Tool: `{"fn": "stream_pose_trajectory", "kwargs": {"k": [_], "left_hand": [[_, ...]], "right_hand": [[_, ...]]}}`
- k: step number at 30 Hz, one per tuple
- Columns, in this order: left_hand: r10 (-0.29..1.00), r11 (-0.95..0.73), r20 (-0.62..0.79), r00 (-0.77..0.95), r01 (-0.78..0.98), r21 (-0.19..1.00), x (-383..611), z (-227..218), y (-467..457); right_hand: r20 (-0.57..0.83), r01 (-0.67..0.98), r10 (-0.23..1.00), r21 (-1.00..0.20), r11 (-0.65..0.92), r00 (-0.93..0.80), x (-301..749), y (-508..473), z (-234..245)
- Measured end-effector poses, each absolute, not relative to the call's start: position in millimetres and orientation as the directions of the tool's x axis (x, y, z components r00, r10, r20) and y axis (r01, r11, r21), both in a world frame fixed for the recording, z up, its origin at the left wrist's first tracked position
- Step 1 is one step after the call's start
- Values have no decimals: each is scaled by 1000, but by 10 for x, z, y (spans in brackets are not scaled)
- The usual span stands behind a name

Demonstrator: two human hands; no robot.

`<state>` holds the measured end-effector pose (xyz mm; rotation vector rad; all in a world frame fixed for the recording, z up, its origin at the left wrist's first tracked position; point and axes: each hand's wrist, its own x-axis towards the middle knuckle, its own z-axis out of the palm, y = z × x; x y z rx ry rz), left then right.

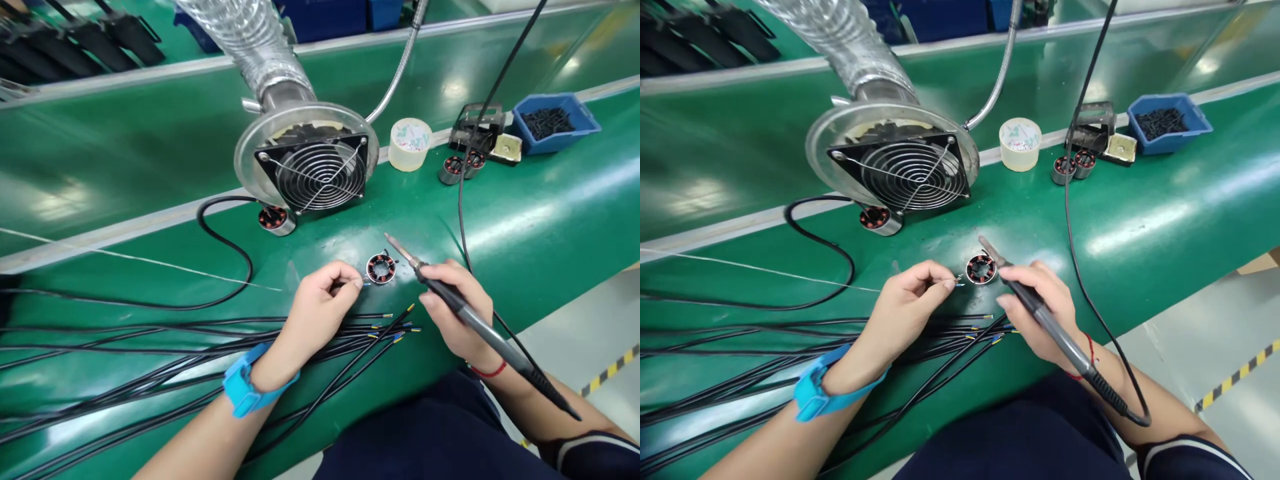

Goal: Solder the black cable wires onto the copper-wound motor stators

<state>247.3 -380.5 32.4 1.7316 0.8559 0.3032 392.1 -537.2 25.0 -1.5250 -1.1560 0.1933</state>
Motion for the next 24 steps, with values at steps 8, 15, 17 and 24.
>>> {"fn": "stream_pose_trajectory", "kwargs": {"k": [8,15,17,24], "left_hand": [[691,-241,-119,713,383,892,2470,306,-3745],[680,-270,-88,727,361,893,2469,333,-3752],[684,-281,-79,725,362,889,2474,341,-3758],[692,-316,-33,721,344,884,2482,335,-3759]], "right_hand": [[575,604,746,-739,297,337,3820,-5376,222],[566,605,760,-739,296,320,3817,-5354,218],[567,603,758,-740,298,322,3814,-5348,217],[619,642,721,-696,322,309,3815,-5320,211]]}}
